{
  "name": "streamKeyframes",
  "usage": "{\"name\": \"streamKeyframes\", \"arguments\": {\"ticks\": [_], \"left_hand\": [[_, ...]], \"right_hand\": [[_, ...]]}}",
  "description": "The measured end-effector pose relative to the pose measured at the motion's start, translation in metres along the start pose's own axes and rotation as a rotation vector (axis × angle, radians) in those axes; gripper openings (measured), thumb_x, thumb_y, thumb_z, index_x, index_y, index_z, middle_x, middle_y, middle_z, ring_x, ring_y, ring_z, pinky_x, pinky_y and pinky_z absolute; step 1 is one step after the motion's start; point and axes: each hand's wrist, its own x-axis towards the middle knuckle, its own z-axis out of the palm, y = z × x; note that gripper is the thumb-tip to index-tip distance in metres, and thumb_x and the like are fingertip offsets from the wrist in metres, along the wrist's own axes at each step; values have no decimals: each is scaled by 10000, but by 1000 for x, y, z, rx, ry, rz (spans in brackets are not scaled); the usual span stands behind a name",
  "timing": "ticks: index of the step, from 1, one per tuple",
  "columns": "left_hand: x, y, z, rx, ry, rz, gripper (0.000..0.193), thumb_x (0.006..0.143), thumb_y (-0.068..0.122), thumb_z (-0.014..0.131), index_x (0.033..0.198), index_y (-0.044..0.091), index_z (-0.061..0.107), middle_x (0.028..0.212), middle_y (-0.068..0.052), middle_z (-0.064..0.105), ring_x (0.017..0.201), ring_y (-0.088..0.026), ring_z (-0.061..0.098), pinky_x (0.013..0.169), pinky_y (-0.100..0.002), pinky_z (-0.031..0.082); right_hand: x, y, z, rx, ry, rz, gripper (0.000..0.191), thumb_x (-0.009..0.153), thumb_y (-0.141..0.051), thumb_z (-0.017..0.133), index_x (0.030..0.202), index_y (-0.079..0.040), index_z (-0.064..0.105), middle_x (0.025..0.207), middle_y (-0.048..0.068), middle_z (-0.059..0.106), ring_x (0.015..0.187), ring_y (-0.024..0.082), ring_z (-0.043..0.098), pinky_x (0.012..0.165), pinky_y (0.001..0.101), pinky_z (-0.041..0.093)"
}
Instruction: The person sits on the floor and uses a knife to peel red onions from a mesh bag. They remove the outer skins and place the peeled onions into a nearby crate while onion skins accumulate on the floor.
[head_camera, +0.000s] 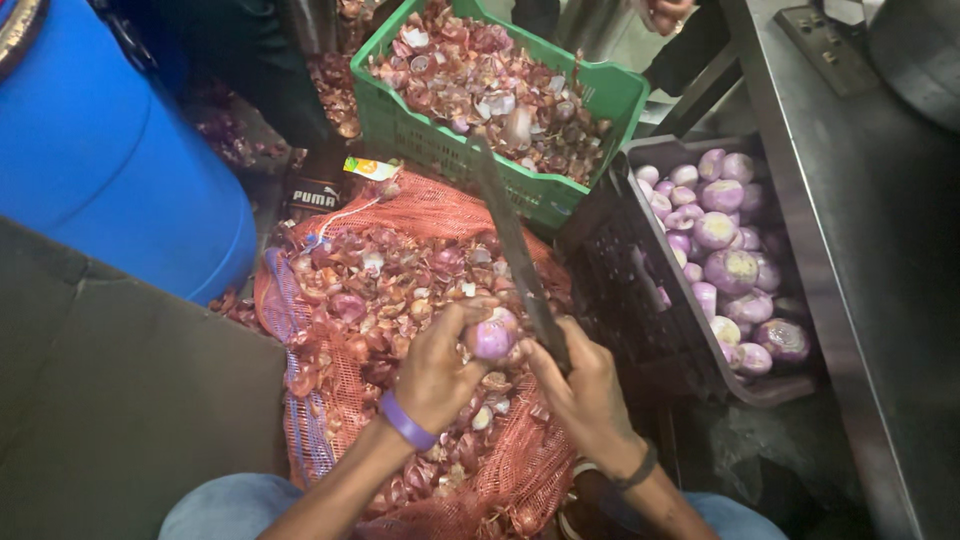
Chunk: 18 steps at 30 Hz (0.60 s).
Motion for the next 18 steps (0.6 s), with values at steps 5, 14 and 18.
{"name": "streamKeyframes", "arguments": {"ticks": [5, 14, 18], "left_hand": [[-5, -4, 6, 52, -15, 63, 484, 784, -25, 809, 1215, 23, 594, 1162, -172, 719, 1115, -306, 724, 943, -380, 582], [-3, -8, 5, 34, -49, -5, 557, 718, -5, 850, 1212, 21, 594, 1228, -182, 686, 1105, -332, 714, 914, -382, 587], [-4, -13, 9, 120, -56, 25, 421, 784, -43, 777, 1150, 38, 586, 1296, -174, 658, 1176, -330, 691, 953, -346, 613]], "right_hand": [[-4, -9, 6, 182, -1, 9, 128, 924, -132, 709, 991, -23, 702, 594, -16, 570, 474, 42, 500, 407, 261, 369], [10, -4, -10, 0, 52, 72, 100, 933, -127, 693, 952, -29, 707, 589, -23, 592, 485, 36, 523, 429, 247, 384], [-1, -8, 0, 221, -29, 159, 109, 899, -122, 720, 963, -35, 711, 611, -40, 583, 469, 39, 524, 413, 240, 389]]}}
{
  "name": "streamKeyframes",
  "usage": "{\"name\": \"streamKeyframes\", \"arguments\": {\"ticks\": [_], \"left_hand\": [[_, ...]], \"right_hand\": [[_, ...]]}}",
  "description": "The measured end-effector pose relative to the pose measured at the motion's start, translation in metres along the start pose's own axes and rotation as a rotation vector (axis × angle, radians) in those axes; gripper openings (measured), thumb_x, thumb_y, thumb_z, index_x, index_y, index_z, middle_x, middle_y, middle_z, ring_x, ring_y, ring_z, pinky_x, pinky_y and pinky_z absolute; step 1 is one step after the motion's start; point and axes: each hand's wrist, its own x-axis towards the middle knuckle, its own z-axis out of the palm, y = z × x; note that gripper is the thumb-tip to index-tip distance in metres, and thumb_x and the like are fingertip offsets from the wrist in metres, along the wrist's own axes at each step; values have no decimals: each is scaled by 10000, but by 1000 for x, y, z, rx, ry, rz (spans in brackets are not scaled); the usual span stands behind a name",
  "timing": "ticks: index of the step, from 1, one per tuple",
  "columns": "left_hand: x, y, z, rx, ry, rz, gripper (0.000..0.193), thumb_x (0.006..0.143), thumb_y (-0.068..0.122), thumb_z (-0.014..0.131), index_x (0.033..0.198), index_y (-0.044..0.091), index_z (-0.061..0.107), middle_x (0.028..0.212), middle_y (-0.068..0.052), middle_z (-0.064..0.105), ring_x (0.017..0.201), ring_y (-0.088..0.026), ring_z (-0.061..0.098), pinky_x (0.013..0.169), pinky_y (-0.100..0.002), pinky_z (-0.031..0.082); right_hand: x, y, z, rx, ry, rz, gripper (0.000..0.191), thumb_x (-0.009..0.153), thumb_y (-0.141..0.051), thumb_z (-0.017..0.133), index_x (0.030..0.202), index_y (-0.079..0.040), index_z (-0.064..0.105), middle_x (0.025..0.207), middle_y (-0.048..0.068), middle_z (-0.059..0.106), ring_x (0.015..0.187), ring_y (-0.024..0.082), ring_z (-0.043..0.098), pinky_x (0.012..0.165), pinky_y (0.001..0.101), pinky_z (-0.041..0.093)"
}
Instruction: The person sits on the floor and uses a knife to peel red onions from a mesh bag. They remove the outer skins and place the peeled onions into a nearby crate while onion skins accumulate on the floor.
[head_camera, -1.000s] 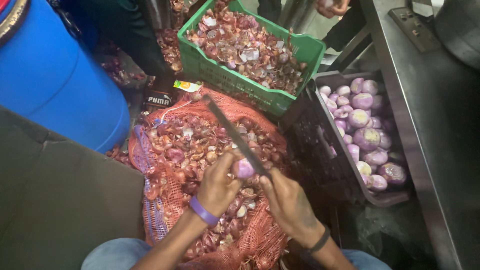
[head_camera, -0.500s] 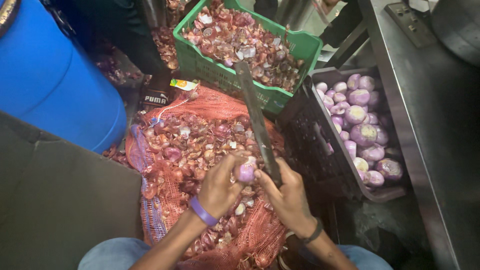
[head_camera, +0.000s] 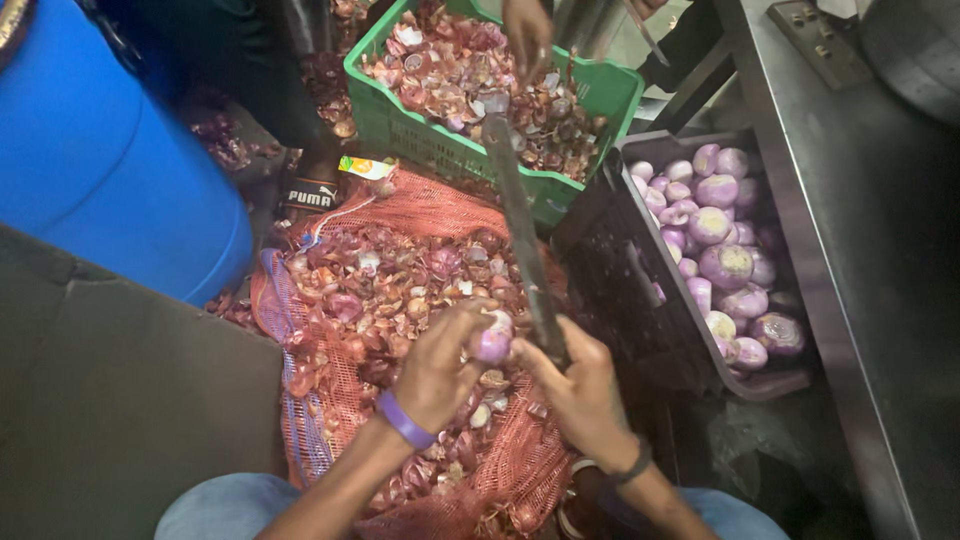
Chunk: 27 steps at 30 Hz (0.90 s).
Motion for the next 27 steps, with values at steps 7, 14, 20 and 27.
{"name": "streamKeyframes", "arguments": {"ticks": [7, 14, 20, 27], "left_hand": [[-1, 3, -1, -59, 15, 29, 492, 732, -51, 793, 1174, 44, 598, 1307, -165, 673, 1240, -316, 667, 1022, -369, 578], [6, 13, -9, -225, 78, -166, 536, 690, 58, 910, 1142, 50, 620, 1137, -125, 725, 1073, -252, 722, 924, -349, 572], [3, 15, -10, -91, 69, -218, 423, 753, 41, 845, 1112, 50, 621, 1113, -95, 725, 1016, -221, 737, 888, -343, 592], [3, 17, -8, -258, 76, -203, 476, 765, 25, 821, 1168, 24, 568, 1176, -147, 701, 1076, -229, 728, 918, -336, 610]], "right_hand": [[10, 2, -3, -111, 76, -19, 116, 916, -133, 693, 967, -37, 733, 586, -20, 606, 473, 50, 558, 414, 253, 401], [0, 8, -9, -329, 21, -249, 156, 992, -167, 610, 964, -13, 612, 592, 88, 574, 466, 202, 599, 443, 363, 443], [-1, 14, -5, -547, -46, -328, 177, 1049, -175, 531, 965, -20, 552, 647, 168, 583, 584, 392, 619, 522, 483, 453], [-3, 15, -9, -371, -47, -150, 200, 1015, -189, 507, 923, -22, 564, 585, 193, 576, 526, 359, 593, 479, 501, 454]]}}
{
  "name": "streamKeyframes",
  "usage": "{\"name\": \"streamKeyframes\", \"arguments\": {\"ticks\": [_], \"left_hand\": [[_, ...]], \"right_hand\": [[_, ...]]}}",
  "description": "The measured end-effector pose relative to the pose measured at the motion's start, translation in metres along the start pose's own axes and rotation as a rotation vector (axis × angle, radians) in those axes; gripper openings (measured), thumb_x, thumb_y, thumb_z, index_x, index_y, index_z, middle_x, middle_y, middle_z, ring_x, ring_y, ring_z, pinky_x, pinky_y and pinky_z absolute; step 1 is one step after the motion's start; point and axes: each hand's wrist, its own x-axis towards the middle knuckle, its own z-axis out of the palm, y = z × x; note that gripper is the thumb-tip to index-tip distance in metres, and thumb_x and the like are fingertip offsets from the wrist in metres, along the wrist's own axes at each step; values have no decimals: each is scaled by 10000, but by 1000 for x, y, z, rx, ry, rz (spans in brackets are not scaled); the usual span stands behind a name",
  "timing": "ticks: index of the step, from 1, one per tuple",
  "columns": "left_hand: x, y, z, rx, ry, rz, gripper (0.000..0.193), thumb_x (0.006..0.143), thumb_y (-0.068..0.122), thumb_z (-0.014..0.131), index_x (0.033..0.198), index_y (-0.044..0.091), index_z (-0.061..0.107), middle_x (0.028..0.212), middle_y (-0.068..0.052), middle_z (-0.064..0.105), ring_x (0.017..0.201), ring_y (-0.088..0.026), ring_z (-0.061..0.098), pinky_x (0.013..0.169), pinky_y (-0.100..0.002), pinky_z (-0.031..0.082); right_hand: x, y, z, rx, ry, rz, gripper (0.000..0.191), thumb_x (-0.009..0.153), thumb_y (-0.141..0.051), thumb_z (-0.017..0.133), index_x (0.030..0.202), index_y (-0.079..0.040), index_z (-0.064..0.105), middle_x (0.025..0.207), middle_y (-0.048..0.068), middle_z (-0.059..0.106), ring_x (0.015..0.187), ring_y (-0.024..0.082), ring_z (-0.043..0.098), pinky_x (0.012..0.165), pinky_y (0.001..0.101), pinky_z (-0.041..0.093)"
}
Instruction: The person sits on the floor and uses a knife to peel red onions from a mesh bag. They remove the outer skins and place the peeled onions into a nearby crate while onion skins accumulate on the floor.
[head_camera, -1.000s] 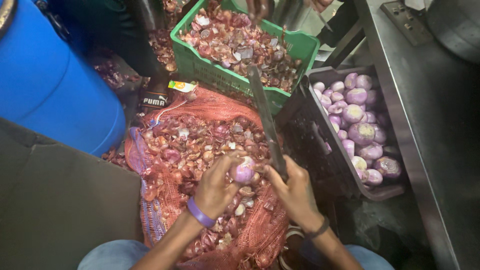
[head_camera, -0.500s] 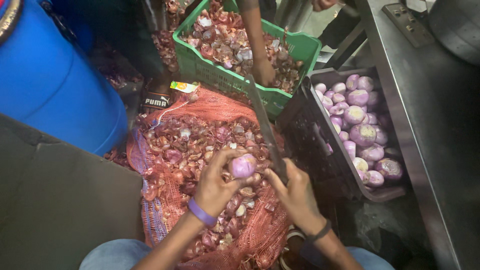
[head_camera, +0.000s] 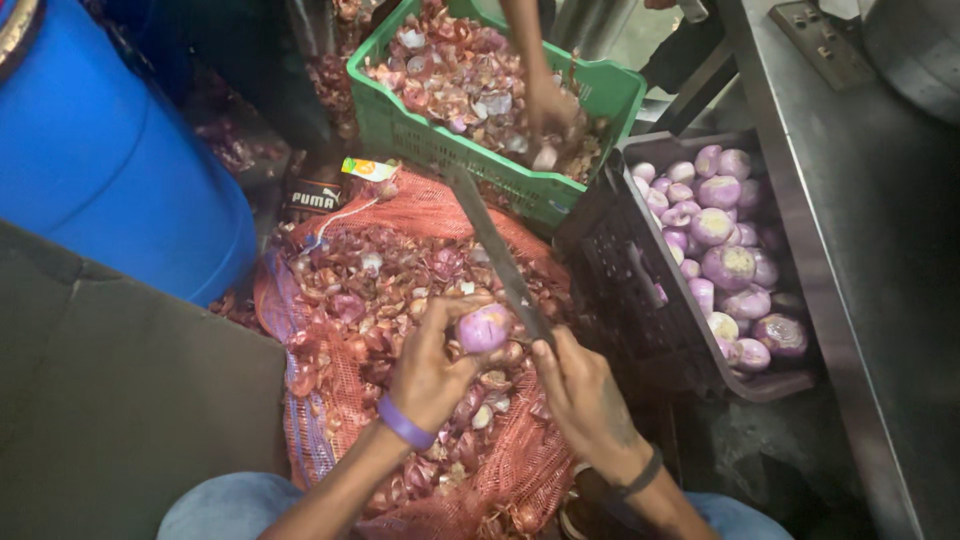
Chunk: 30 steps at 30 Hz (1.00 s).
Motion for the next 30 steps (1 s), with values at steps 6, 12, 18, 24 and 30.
{"name": "streamKeyframes", "arguments": {"ticks": [6, 12, 18, 24, 30], "left_hand": [[-2, 5, -2, 41, -33, -12, 431, 806, 57, 789, 1163, 28, 550, 1152, -123, 738, 1059, -214, 765, 877, -338, 632], [1, 7, -1, 78, 16, -18, 507, 735, 92, 889, 1120, 24, 565, 1076, -141, 734, 986, -247, 753, 831, -369, 610], [-1, 0, 1, 138, -33, -17, 450, 777, 67, 834, 1132, 41, 560, 1098, -136, 736, 993, -232, 761, 806, -364, 618], [-3, -3, 2, 115, -74, 115, 504, 757, 58, 855, 1171, 36, 568, 1222, -161, 707, 1125, -269, 727, 926, -352, 607], [-3, -4, 3, 116, -73, 63, 529, 750, 110, 894, 1170, 50, 578, 1206, -145, 707, 1124, -259, 718, 938, -361, 592]], "right_hand": [[1, 4, 4, -248, 27, -150, 211, 1048, -205, 517, 926, -35, 544, 597, 180, 588, 547, 382, 607, 493, 475, 436], [2, -1, -5, -88, 28, -37, 154, 1009, -170, 551, 962, -26, 581, 607, 188, 591, 531, 365, 638, 488, 493, 446], [-5, -8, -2, -187, 33, -334, 155, 999, -154, 571, 945, -10, 556, 683, 194, 609, 622, 399, 639, 505, 494, 457], [8, 5, -9, -304, 70, -151, 184, 994, -183, 641, 937, -13, 599, 660, 184, 638, 603, 371, 644, 510, 478, 461], [-2, 0, 7, 292, 108, -35, 151, 959, -161, 708, 1016, -28, 665, 645, 1, 528, 538, 73, 472, 442, 284, 358]]}}
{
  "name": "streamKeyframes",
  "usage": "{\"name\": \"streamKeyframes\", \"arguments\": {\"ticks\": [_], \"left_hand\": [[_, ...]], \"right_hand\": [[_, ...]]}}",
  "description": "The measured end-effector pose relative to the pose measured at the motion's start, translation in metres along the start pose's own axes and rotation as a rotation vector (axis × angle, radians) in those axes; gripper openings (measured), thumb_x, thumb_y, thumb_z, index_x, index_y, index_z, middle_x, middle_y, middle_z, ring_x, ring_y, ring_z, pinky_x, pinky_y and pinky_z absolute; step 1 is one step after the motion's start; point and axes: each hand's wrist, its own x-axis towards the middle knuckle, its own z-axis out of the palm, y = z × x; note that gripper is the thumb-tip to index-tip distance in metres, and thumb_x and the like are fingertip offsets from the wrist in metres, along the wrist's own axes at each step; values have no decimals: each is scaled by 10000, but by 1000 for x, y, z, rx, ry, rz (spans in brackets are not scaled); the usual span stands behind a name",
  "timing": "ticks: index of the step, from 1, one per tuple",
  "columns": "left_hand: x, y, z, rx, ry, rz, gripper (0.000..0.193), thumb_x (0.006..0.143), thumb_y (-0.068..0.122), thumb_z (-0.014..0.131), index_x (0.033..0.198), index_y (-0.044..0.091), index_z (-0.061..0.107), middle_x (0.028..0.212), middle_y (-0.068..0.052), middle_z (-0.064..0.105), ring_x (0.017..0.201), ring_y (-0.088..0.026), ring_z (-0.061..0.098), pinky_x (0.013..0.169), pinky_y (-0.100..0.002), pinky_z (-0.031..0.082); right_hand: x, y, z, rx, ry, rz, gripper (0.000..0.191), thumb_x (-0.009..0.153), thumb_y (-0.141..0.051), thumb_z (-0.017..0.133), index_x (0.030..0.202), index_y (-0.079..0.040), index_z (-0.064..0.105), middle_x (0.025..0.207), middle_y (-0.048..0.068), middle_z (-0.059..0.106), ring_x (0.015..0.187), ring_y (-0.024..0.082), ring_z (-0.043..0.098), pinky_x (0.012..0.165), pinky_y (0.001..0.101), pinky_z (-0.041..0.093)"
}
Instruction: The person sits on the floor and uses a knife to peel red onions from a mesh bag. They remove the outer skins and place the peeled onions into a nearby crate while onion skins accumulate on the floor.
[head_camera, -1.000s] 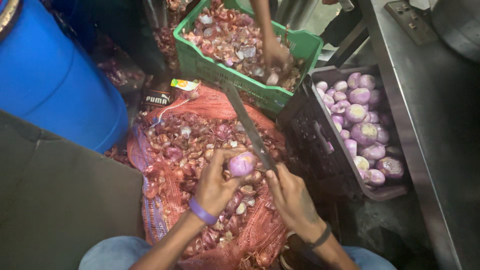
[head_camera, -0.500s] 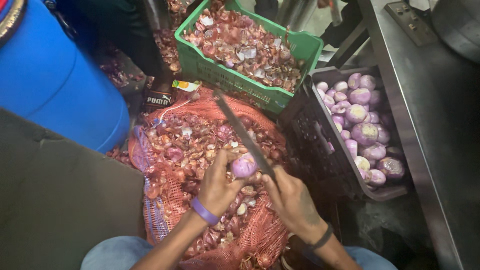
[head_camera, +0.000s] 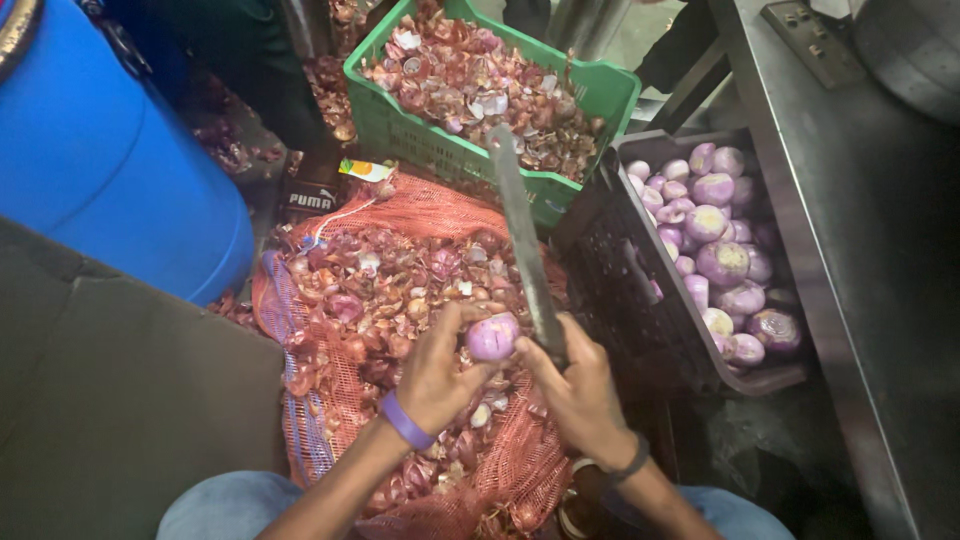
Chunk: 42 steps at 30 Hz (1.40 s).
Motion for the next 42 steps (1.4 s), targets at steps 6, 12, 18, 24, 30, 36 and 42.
{"name": "streamKeyframes", "arguments": {"ticks": [6, 12, 18, 24, 30, 36, 42], "left_hand": [[-3, -8, 5, -37, -47, 31, 525, 741, 90, 877, 1172, 68, 578, 1217, -121, 715, 1153, -241, 713, 967, -357, 592], [1, -23, 9, -694, -104, -160, 519, 803, 110, 821, 1209, 102, 498, 1265, -78, 649, 1184, -186, 668, 1008, -331, 594], [4, -32, 0, -663, -85, -243, 528, 874, 159, 787, 1350, 39, 591, 1222, -84, 667, 1103, -151, 656, 982, -302, 560], [2, -34, 3, -499, -36, -210, 581, 813, 119, 822, 1338, 32, 591, 1223, -78, 687, 1117, -155, 654, 1006, -299, 534], [-3, -32, 5, -506, -102, -207, 573, 827, 97, 809, 1347, 24, 578, 1276, -90, 678, 1188, -171, 640, 1071, -324, 503], [-2, -30, 3, -530, -189, -256, 616, 795, 70, 800, 1365, 50, 564, 1472, -51, 559, 1287, -176, 598, 1092, -324, 501], [-4, -28, 3, -252, -204, -78, 581, 744, 32, 861, 1285, 35, 650, 1358, -119, 640, 1288, -214, 614, 1075, -346, 518]], "right_hand": [[2, 0, 4, 64, 8, 82, 155, 963, -171, 683, 932, -20, 665, 572, -5, 582, 471, 71, 543, 421, 294, 398], [16, 0, -8, -201, -36, 233, 189, 948, -221, 630, 1001, -41, 656, 591, 33, 619, 502, 112, 598, 453, 322, 467], [4, -10, -7, -82, -103, 187, 221, 981, -190, 614, 1090, -6, 559, 671, 85, 625, 517, 131, 630, 455, 334, 495], [1, -15, -11, -351, 13, -237, 168, 995, -148, 607, 1086, -12, 643, 786, 121, 675, 624, 242, 699, 547, 369, 516], [1, -8, -15, -635, -66, -267, 168, 1004, -205, 631, 950, -47, 621, 780, 161, 661, 688, 406, 666, 577, 491, 493], [12, -3, -19, -576, 10, -120, 169, 1026, -202, 633, 1005, -37, 664, 698, 149, 665, 645, 354, 671, 539, 452, 476], [2, -6, -12, 36, -57, 67, 213, 914, -188, 701, 1053, -27, 690, 674, -15, 642, 524, 52, 570, 447, 268, 451]]}}
